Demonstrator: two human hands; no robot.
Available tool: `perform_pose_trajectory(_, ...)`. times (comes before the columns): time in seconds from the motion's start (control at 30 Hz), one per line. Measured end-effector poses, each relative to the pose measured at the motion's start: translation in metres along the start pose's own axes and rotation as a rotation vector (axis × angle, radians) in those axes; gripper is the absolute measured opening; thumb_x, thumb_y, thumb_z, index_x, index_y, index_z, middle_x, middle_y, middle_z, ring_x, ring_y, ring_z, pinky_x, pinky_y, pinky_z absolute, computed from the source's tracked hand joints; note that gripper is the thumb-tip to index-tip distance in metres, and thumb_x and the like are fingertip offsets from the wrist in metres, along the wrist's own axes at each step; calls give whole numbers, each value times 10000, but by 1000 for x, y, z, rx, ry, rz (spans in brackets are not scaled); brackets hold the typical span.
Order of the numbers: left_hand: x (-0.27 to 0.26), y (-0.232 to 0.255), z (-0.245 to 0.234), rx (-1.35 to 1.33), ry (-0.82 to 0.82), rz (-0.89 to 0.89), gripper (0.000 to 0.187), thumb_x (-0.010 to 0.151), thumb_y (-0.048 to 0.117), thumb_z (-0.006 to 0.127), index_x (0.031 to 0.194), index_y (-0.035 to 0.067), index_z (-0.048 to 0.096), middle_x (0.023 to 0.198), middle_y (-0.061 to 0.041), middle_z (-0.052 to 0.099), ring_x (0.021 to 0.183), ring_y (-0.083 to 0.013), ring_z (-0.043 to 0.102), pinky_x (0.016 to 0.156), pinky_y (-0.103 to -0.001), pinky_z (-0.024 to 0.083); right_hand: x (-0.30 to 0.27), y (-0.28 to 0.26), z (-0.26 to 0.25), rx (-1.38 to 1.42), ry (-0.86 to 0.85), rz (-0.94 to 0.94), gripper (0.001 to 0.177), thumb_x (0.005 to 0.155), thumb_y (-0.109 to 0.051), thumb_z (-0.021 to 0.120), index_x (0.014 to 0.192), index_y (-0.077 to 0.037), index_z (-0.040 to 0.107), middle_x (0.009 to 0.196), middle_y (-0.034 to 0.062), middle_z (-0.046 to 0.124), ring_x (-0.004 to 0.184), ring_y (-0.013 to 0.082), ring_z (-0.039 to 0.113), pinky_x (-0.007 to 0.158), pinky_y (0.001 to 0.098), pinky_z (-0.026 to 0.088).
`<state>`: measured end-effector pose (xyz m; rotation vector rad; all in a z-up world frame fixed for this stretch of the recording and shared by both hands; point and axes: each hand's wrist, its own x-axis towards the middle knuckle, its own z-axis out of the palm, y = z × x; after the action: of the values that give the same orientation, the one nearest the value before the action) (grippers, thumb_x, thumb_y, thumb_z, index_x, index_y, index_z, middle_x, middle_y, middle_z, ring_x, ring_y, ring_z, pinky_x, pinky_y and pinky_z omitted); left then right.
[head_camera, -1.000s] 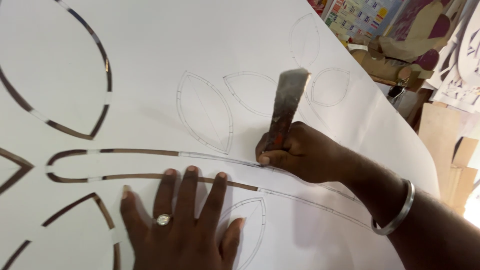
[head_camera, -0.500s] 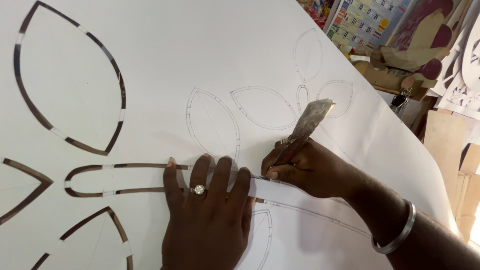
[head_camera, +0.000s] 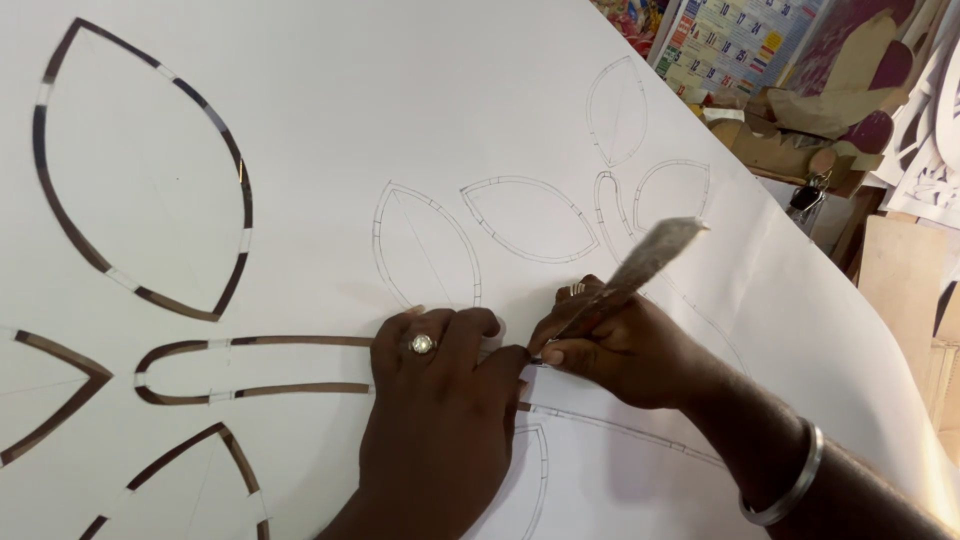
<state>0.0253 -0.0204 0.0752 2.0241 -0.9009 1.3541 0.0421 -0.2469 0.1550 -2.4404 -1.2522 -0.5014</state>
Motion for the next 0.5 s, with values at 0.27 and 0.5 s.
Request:
perform_pose_trajectory(0.27, 20, -1, 2, 8, -73, 44, 97, 834, 135, 662, 912, 126, 719, 1057, -67, 601, 1084, -293, 561, 991, -526, 327, -29, 36, 24, 209, 380, 141, 203, 983, -203, 687, 1026, -15, 751, 754, 21, 615, 736, 140, 528, 711, 322, 482)
perform_pose_trajectory(0.5, 22, -9, 3, -140, -63, 81, 136, 866, 74, 617, 980, 125, 669, 996, -38, 642, 995, -261, 590, 989, -490, 358, -29, 32, 32, 398, 544, 246, 282, 994, -244, 673, 1049, 27, 730, 796, 9, 595, 669, 86, 506, 597, 259, 444)
